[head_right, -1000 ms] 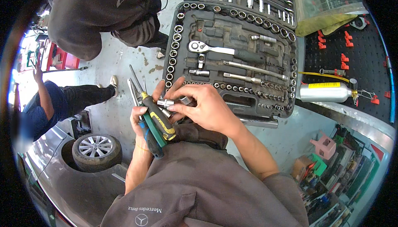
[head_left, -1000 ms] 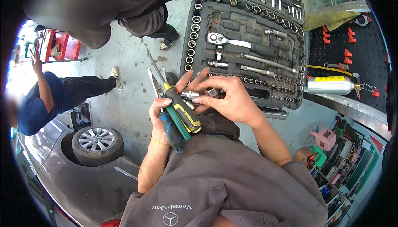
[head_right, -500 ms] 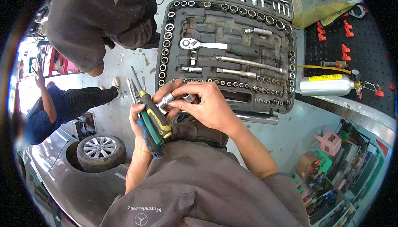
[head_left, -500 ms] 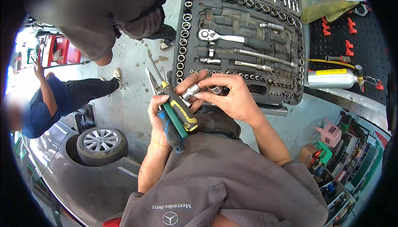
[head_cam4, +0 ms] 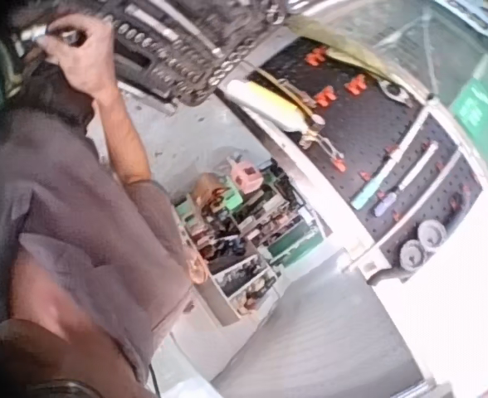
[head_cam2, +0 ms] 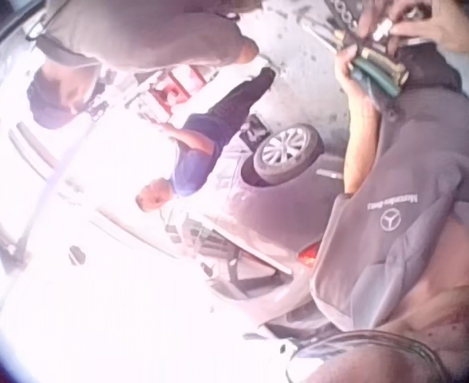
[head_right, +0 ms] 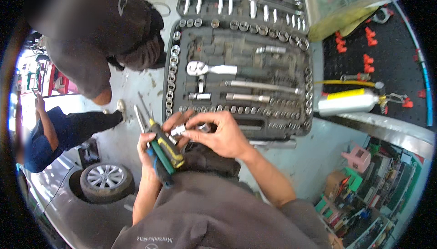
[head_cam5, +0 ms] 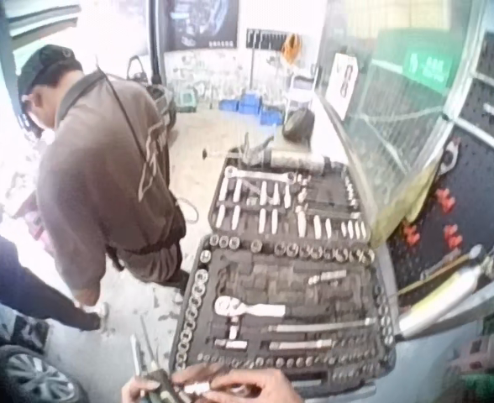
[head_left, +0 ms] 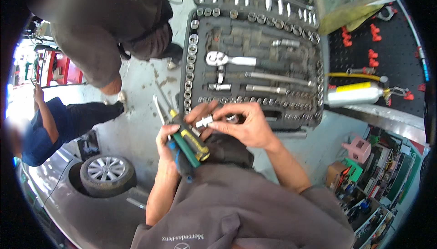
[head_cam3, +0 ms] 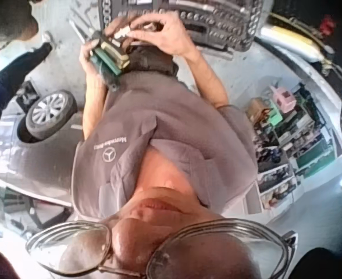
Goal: The person sits on the floor of a garage, disassembling and inspecting various car parts, including a steering column and ignition switch. They use tools like pliers and screwdrivers to manipulate the components and then organize the tools and parts.
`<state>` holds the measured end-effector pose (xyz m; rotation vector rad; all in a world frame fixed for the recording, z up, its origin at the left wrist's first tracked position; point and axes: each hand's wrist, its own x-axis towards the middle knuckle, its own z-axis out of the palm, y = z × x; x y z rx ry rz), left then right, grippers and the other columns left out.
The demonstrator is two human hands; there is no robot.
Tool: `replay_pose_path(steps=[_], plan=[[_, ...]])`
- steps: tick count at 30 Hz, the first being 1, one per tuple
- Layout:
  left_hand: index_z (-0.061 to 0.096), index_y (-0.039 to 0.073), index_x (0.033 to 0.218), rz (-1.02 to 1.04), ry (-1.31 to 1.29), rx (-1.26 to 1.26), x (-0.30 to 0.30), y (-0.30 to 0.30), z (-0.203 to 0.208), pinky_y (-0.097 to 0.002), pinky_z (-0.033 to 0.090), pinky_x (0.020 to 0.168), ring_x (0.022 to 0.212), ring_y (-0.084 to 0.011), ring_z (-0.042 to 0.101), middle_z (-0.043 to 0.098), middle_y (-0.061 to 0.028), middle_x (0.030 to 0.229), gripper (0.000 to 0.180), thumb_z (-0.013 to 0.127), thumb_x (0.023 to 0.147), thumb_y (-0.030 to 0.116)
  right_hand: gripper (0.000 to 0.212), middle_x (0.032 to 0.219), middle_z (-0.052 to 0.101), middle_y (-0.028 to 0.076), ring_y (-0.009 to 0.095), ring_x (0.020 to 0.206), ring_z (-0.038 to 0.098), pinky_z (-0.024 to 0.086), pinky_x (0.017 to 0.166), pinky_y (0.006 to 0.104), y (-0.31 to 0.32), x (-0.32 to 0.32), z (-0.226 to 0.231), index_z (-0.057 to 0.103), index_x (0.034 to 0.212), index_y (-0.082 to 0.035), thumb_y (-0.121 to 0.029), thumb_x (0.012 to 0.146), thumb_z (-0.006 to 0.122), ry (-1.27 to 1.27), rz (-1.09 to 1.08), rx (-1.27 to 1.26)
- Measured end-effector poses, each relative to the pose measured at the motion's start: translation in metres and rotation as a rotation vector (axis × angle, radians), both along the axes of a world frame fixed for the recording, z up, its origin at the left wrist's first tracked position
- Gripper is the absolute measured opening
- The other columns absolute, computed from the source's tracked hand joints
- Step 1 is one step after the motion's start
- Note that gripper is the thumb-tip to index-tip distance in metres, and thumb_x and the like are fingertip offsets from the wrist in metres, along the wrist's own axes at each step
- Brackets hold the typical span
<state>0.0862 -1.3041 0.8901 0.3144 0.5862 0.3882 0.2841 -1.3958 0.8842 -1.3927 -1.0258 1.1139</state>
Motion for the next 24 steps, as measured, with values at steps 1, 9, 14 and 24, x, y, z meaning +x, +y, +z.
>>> replay_pose_path(steps=[1, 9, 14, 24], plan=[[0.033, -0.009, 0.159, 0.035, -0.029, -0.038, -0.006, 0.002, -0.006, -0.0462, 0.025, 0.129, 0.153, -0.0397, 0.036, 0.032, -0.0284, 0.166, 0.097, 0.056, 0.08, 0.043, 0.019, 0.089, 0.077, 0.003, 0.003, 0.077, 0.062, 0.05, 0.066, 0.0227, 0.003, 0.006, 0.005, 0.078, 0.102, -0.001, -0.015, 0.091, 0.082, 0.016, 0.009, -0.117], [0.032, -0.012, 0.157, 0.031, 0.004, -0.1, -0.022, 0.019, -0.003, -0.0421, 0.046, 0.116, 0.142, -0.0405, 0.049, 0.043, -0.0295, 0.158, 0.097, 0.059, 0.078, 0.037, 0.021, 0.085, 0.076, 0.003, 0.004, 0.082, 0.063, 0.05, 0.072, 0.0235, 0.044, 0.027, 0.024, 0.079, 0.099, 0.001, -0.018, 0.091, 0.082, 0.069, 0.086, -0.296], [0.031, -0.01, 0.159, 0.032, 0.031, -0.094, -0.034, 0.026, -0.008, -0.0421, 0.047, 0.115, 0.129, -0.0346, 0.06, 0.053, -0.0267, 0.148, 0.093, 0.057, 0.081, 0.034, 0.02, 0.084, 0.076, 0.005, 0.009, 0.075, 0.064, 0.05, 0.068, 0.0276, 0.061, -0.007, 0.02, 0.079, 0.102, -0.002, -0.02, 0.091, 0.081, -0.091, 0.207, -0.198], [0.036, -0.011, 0.157, 0.103, 0.081, -0.06, -0.046, 0.039, -0.017, -0.0415, 0.045, 0.114, 0.129, -0.0323, 0.058, 0.05, -0.0239, 0.155, 0.084, 0.048, 0.087, 0.035, 0.026, 0.083, 0.067, 0.002, 0.022, 0.073, 0.066, 0.056, 0.061, 0.036, 0.066, -0.042, -0.003, 0.079, 0.111, -0.014, -0.022, 0.086, 0.079, -0.733, 0.152, 0.298]])
